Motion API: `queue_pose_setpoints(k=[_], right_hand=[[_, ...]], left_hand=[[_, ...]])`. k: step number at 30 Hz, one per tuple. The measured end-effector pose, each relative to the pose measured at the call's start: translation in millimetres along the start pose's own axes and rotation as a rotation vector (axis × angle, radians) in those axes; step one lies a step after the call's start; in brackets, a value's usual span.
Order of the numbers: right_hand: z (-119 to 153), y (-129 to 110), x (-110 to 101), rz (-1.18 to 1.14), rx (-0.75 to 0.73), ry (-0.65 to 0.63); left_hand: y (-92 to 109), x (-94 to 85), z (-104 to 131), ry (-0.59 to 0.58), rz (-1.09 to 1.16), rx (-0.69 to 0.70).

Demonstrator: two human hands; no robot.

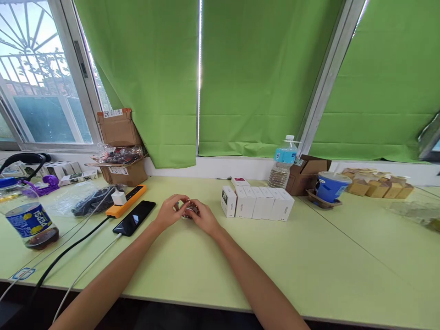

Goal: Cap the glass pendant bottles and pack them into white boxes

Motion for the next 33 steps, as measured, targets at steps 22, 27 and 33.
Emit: queue_pose_setpoints(k=[22,27,33], right_hand=[[-0.3,8.1,-0.1,0.048,-0.001,0.017],[-0.5,15.0,0.8,0.099,0.044,0.043],[0.4,23.7,2.8,0.107,0.058,0.030]], left_hand=[[2.7,-5.3,-1.9,0.033,0.007,-0.026],[-5.5,-22.2,-7.4,0.180,-0.201,-0.035],[-33.4,-21.3,-4.0,-0.027,-0.236,-0.169]])
Point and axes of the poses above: each hand's wrist, its own z-axis away from the middle knuckle, its own x-axis out of the palm, y = z × x, the point moved 4 cm from there along -z, towards the middle knuckle
